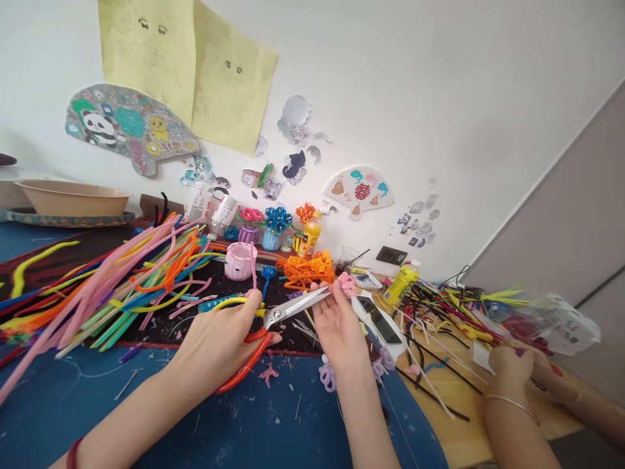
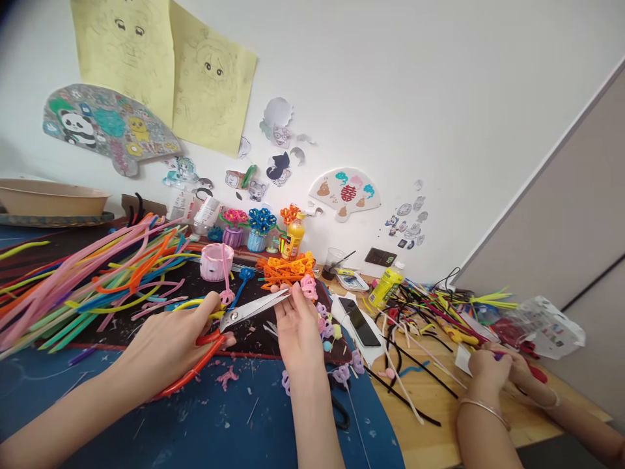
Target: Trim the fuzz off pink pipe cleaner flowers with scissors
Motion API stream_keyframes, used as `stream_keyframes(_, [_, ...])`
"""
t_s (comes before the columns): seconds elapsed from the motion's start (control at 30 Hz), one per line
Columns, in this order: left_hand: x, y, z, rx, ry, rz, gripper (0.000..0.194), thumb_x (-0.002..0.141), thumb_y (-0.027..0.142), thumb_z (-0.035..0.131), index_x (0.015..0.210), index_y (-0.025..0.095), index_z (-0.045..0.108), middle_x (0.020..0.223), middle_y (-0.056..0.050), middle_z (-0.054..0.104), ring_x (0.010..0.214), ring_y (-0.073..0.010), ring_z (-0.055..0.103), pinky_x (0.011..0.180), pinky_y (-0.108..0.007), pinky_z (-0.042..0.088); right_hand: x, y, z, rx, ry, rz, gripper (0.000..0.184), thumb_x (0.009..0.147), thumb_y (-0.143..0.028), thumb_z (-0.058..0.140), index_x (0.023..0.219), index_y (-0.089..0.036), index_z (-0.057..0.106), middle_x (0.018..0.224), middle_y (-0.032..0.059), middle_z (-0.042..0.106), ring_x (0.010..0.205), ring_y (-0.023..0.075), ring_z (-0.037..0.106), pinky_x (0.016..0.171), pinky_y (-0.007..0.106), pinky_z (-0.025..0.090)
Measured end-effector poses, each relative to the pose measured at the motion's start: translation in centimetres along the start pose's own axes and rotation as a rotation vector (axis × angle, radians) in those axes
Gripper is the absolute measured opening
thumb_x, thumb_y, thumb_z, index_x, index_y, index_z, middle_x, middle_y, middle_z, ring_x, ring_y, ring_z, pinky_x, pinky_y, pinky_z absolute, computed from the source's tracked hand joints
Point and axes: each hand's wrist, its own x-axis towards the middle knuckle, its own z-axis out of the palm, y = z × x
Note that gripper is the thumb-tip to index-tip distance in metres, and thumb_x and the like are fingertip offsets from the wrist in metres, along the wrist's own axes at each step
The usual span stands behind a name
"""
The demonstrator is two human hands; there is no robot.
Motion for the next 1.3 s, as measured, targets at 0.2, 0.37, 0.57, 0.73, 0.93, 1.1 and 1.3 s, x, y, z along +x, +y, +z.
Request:
stream_keyframes(0.2, [-0.14, 0.22, -0.30, -0.004, -0.028, -0.043, 0.037, 0.088, 0.051, 0.041, 0.108, 0.020, 0.045, 0.071, -0.004, 0.070, 0.070, -0.0304, 0.068, 0.046, -0.028, 0.020, 0.13, 0.10, -0.14, -0.006, -0.021, -0.009, 0.012, 0.068, -0.023, 0.080, 0.070, -0.019, 0.070, 0.072, -0.0012, 0.072, 0.076, 0.0110, 0.068, 0.079, 0.021, 0.055])
stream_keyframes(0.37, [-0.15, 0.29, -0.39, -0.025, -0.035, -0.058, 0.038, 0.087, 0.052, 0.041, 0.106, 0.020, 0.045, 0.071, -0.005, 0.070, 0.071, -0.0316, 0.068, 0.046, -0.029, 0.022, 0.13, 0.15, -0.23, 0.008, -0.009, 0.010, 0.011, 0.068, -0.022, 0.080, 0.072, -0.018, 0.070, 0.072, -0.0009, 0.072, 0.076, 0.0109, 0.069, 0.079, 0.020, 0.056])
stream_keyframes(0.57, [-0.04, 0.23, -0.20, -0.017, -0.043, -0.053, 0.039, 0.090, 0.050, 0.031, 0.109, 0.019, 0.045, 0.070, -0.006, 0.070, 0.070, -0.0304, 0.069, 0.046, -0.029, 0.023, 0.10, 0.13, -0.12, -0.013, 0.020, 0.000, 0.012, 0.067, -0.022, 0.081, 0.070, -0.019, 0.069, 0.072, -0.0018, 0.072, 0.076, 0.0103, 0.068, 0.079, 0.021, 0.056])
stream_keyframes(0.73, [0.00, 0.12, 0.06, 0.039, -0.028, -0.021, 0.045, 0.092, 0.049, 0.031, 0.118, 0.015, 0.045, 0.069, -0.007, 0.070, 0.069, -0.0315, 0.068, 0.045, -0.029, 0.026, 0.02, 0.04, 0.09, 0.012, 0.042, 0.020, 0.011, 0.067, -0.019, 0.080, 0.068, -0.018, 0.069, 0.071, -0.0013, 0.071, 0.074, 0.0100, 0.067, 0.076, 0.019, 0.056])
stream_keyframes(0.93, [-0.12, -0.15, 0.55, 0.071, 0.027, -0.013, 0.049, 0.087, 0.051, 0.043, 0.121, 0.016, 0.047, 0.066, -0.008, 0.069, 0.065, -0.0317, 0.068, 0.046, -0.028, 0.032, 0.05, 0.11, -0.02, -0.001, 0.019, -0.001, 0.008, 0.070, -0.021, 0.077, 0.070, -0.018, 0.069, 0.074, 0.0002, 0.071, 0.076, 0.0116, 0.067, 0.079, 0.022, 0.055])
stream_keyframes(1.1, [-0.11, -0.19, 0.53, 0.095, 0.029, -0.015, 0.048, 0.087, 0.052, 0.043, 0.120, 0.018, 0.048, 0.066, -0.008, 0.070, 0.064, -0.0303, 0.068, 0.045, -0.027, 0.031, 0.07, 0.12, -0.13, -0.030, -0.008, -0.014, 0.009, 0.070, -0.023, 0.078, 0.073, -0.019, 0.070, 0.073, 0.0003, 0.071, 0.078, 0.0126, 0.068, 0.080, 0.023, 0.055])
stream_keyframes(1.3, [0.04, -0.01, 0.25, 0.069, -0.012, -0.034, 0.041, 0.089, 0.052, 0.040, 0.114, 0.020, 0.046, 0.068, -0.006, 0.070, 0.065, -0.0301, 0.068, 0.045, -0.027, 0.025, 0.18, 0.15, -0.26, -0.077, 0.025, -0.093, 0.014, 0.066, -0.023, 0.081, 0.073, -0.018, 0.071, 0.074, 0.0001, 0.071, 0.077, 0.0123, 0.067, 0.079, 0.024, 0.053])
